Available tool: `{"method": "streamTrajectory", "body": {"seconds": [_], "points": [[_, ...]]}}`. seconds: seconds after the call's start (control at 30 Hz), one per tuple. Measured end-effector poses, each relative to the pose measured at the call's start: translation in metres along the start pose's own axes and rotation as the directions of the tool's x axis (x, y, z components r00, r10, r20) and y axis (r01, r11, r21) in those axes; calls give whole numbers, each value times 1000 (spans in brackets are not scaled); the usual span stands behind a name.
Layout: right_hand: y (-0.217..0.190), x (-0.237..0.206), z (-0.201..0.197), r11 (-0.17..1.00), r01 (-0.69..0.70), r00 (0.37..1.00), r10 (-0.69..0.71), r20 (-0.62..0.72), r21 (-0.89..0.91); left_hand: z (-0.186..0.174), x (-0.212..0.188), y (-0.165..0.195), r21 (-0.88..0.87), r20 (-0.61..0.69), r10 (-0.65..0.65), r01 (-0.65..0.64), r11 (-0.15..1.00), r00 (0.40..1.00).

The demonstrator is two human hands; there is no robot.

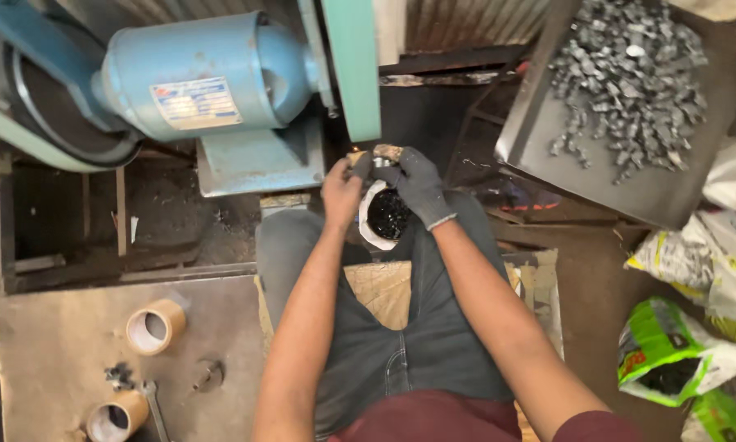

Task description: The person sits on the floor at a belt grinder and grinds small metal pieces one at a time, holding each piece against the moving belt with both hands until sparks fly, then places the ground piece on a metal tray holding a pile of similar finished pieces.

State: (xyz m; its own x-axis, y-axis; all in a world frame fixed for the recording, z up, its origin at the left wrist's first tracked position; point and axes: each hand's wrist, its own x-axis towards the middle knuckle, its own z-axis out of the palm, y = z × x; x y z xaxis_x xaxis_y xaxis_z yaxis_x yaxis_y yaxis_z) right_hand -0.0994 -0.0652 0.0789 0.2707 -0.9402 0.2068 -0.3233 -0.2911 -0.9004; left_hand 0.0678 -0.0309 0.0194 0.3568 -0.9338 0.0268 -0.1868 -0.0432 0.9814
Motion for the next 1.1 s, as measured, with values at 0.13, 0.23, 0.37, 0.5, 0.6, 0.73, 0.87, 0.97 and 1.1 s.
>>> {"method": "streamTrajectory", "body": {"seconds": [0.13, 0.23, 0.37, 0.5, 0.6, 0.73, 0.87, 0.97, 1.1], "points": [[5, -11, 0, 975, -92, 991, 109, -77, 200, 0, -4, 0, -103, 134, -258, 272, 957, 957], [15, -1, -1, 821, -484, 868, 494, 46, 303, 14, -1, -4, -132, 191, -269, 296, 946, 944], [27, 28, 3, 673, -433, 878, 465, 112, 600, 26, -2, -10, -727, 463, -330, 566, 390, 823], [23, 48, 12, 580, -450, 851, 509, 129, 679, 28, -15, -13, -813, 495, -143, 514, 272, 857], [24, 43, 9, 643, -406, 875, 478, 74, 650, 24, -12, -10, -807, 512, -65, 506, 304, 856], [32, 16, -20, 757, -269, 958, 272, 87, 595, 1, -17, -7, -580, 499, -233, 521, 626, 835], [48, -1, -86, 999, 10, 979, -1, -202, 43, -9, -20, -6, 13, 358, -390, 413, 911, 849], [64, 8, -152, 862, -389, 766, 107, -634, -325, 2, -25, -6, 398, 372, -266, 106, 911, 889], [91, 28, -219, 565, -628, 676, 56, -735, -535, 24, -27, -1, 437, 564, -271, -3, 900, 780]]}}
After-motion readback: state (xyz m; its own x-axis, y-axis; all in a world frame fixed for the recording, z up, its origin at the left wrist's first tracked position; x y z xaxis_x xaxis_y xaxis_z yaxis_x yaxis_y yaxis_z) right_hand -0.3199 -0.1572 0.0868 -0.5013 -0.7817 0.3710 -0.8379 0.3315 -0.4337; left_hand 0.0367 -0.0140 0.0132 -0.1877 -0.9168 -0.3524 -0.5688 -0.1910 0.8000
